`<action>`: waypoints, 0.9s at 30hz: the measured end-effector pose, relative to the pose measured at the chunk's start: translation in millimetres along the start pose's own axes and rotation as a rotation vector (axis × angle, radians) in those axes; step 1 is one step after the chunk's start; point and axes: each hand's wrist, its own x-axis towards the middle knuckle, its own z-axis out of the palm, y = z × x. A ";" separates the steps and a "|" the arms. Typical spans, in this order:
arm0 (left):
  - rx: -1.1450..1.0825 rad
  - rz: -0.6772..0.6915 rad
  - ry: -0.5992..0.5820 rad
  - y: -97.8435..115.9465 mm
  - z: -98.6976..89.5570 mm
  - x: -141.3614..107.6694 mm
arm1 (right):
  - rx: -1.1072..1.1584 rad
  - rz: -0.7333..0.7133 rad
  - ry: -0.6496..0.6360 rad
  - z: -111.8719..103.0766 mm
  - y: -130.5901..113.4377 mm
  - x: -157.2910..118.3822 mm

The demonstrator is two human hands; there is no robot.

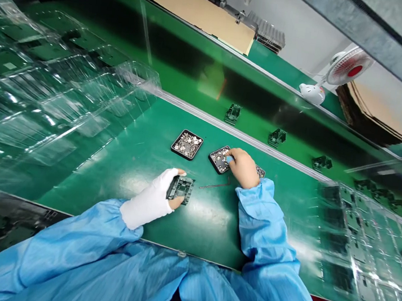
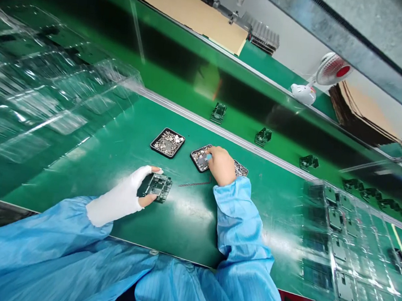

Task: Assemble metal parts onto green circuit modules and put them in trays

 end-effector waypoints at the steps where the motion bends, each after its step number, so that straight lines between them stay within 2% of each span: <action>1: -0.014 -0.001 0.008 -1.3 -2.7 0.1 | -0.060 0.010 -0.036 1.5 5.3 5.6; 8: -0.047 -0.047 0.100 -9.1 -14.2 6.0 | -0.130 -0.007 -0.053 26.7 1.7 16.5; 13: -0.066 -0.046 0.130 -8.2 -18.9 6.5 | -0.113 -0.010 -0.034 19.8 5.2 12.1; 19: -0.025 0.070 0.274 9.9 -29.8 7.4 | -0.048 -0.057 0.065 7.4 10.5 8.7; 23: -0.005 0.164 0.264 19.8 -30.7 10.8 | -0.065 -0.076 -0.002 18.3 12.1 10.4; 27: -0.012 0.166 0.245 19.4 -28.4 11.9 | -0.103 -0.071 -0.027 28.2 12.9 11.1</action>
